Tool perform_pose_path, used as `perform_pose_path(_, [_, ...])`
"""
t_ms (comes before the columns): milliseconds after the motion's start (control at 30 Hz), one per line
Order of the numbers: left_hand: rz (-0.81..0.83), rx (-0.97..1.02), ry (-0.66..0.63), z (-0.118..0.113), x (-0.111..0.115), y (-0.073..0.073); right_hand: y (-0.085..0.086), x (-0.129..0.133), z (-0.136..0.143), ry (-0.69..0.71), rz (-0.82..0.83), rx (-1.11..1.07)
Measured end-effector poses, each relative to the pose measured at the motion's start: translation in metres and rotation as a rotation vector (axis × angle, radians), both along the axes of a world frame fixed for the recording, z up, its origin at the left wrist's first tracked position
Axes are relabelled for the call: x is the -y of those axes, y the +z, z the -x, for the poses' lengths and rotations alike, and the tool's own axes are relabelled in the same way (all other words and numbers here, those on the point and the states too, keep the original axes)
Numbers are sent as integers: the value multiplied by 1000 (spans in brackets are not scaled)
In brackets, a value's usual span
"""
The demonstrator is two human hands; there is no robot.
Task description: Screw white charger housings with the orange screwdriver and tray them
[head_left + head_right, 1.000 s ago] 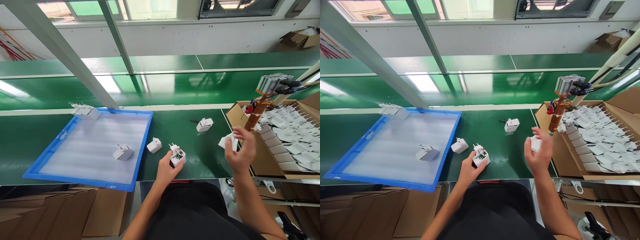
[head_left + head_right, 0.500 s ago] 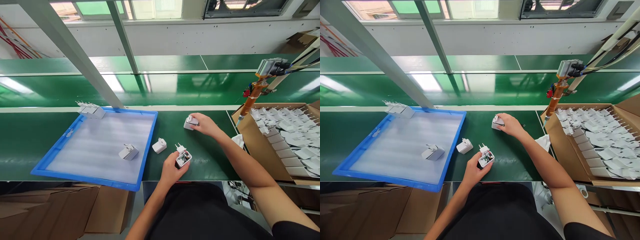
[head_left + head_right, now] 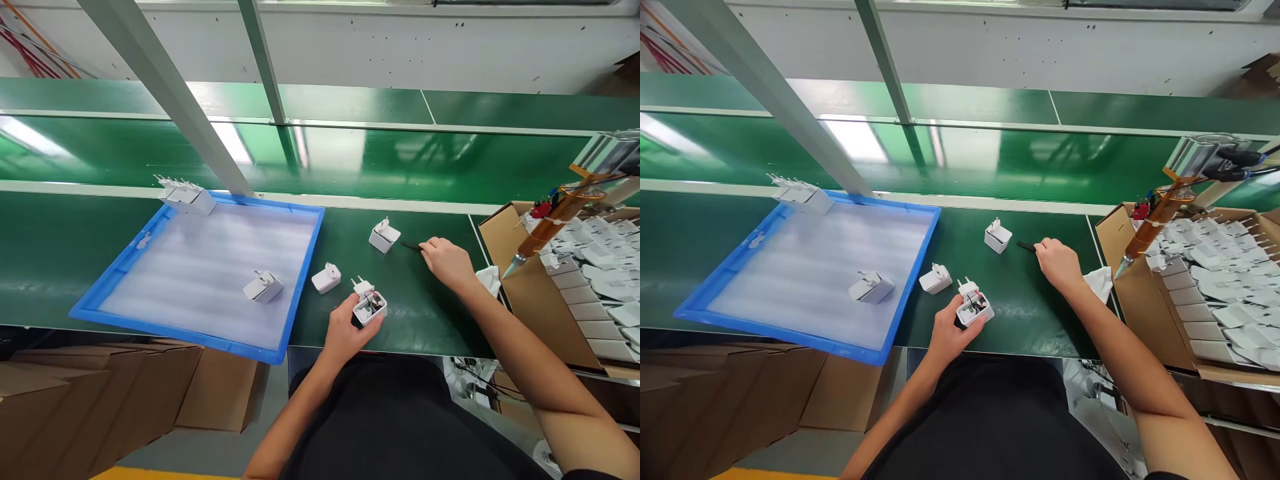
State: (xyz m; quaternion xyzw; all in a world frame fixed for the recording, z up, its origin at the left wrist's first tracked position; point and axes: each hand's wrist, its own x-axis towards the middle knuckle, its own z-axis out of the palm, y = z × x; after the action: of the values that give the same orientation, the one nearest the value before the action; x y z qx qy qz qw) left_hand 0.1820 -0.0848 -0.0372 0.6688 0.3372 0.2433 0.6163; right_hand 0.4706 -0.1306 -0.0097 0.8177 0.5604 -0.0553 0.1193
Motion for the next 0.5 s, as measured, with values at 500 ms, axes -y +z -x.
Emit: perform_pose_path(500, [-171,105,52,1,7,25,39,59,131,321,-1013,-1000])
